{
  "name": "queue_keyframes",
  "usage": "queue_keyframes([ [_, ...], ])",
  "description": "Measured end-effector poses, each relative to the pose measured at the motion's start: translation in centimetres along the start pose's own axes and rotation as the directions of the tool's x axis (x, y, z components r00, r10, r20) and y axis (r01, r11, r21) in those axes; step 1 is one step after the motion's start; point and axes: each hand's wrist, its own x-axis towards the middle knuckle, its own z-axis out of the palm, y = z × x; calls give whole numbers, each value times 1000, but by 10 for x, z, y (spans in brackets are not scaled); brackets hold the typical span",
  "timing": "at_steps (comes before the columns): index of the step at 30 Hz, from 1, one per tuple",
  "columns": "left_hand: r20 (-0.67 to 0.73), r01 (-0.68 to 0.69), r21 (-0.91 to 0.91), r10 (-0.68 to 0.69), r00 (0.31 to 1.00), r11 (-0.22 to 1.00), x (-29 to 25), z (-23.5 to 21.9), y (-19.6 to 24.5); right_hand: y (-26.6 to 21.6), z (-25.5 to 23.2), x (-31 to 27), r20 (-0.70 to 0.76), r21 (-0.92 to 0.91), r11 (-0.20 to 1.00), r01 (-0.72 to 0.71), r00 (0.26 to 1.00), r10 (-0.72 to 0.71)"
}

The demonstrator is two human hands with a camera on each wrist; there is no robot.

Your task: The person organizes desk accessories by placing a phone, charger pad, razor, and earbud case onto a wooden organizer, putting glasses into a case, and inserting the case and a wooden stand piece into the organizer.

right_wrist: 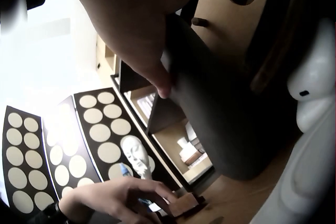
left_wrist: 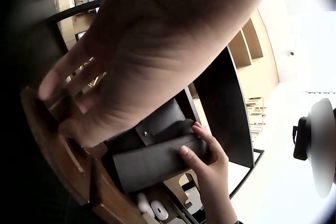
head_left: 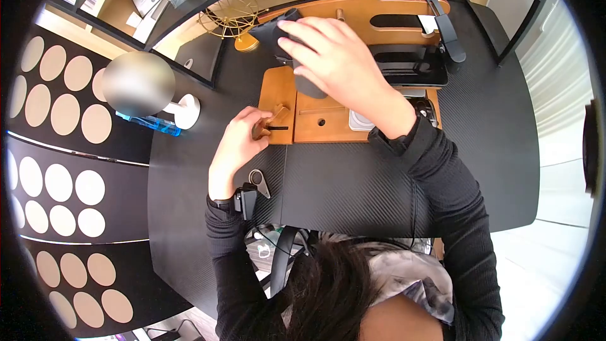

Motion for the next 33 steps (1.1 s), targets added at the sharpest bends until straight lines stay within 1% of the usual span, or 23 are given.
queue_keyframes([
  [1,4,-17,-25,17,1000,1000,-1,-2,-3,-1,2,0,-9,-35,999,32,999,-32],
  [3,8,-35,-49,35,999,998,-2,-7,-7,-4,3,-1,16,-32,999,34,999,-33],
  [4,21,10,-42,-9,1000,999,-2,-10,-8,-5,3,-1,42,-29,999,37,998,-36],
  [5,34,56,-35,-54,998,998,-1,-11,-9,-6,4,-1,22,-29,999,38,999,-37],
  [6,34,58,-37,-56,998,998,-1,-11,-12,-6,4,-2,24,-28,999,38,999,-37],
  [8,30,24,-95,-21,999,995,1,-6,-19,-5,4,-2,52,-29,999,23,998,-22],
  [11,3,-8,-75,9,1000,997,3,1,-27,-4,3,-2,54,-36,999,24,998,-22],
  [12,4,-11,-75,11,1000,997,3,1,-28,-3,2,-2,53,-38,999,23,998,-21],
  [14,-25,-3,-152,-1,1000,988,2,2,-28,2,0,-1,54,-32,999,28,998,-27],
  [15,-24,-1,-152,-2,1000,988,2,2,-28,5,0,-1,54,-31,999,29,998,-27],
  [17,-47,-53,-161,46,998,986,2,2,-28,9,-1,0,51,-23,1000,15,999,-14],
  [21,-4,-28,-128,28,1000,991,1,-1,-14,4,-2,0,53,-37,999,0,999,2],
  [23,27,18,-53,-16,1000,998,-1,-3,-12,0,-5,2,58,-61,998,-20,998,24],
  [24,27,19,-54,-17,999,998,-1,-3,-13,1,-4,2,59,-60,998,-20,998,24],
  [26,35,14,-62,-12,999,998,-1,-3,-18,2,-2,2,18,88,996,7,1000,-9],
  [27,36,14,-62,-11,999,998,-1,-1,-19,1,-2,2,18,87,996,6,1000,-7],
  [29,24,61,-36,-60,998,998,-1,3,-20,-2,-3,1,38,263,959,-108,994,101],
  [30,26,61,-36,-60,998,997,-1,4,-21,-1,-2,1,38,264,958,-110,994,103],
  [32,-5,6,18,-6,1000,1000,-1,7,-23,0,-2,2,18,269,962,-51,999,48],
  [33,-5,6,17,-6,1000,1000,-1,6,-23,0,-1,2,18,269,962,-50,999,47],
])
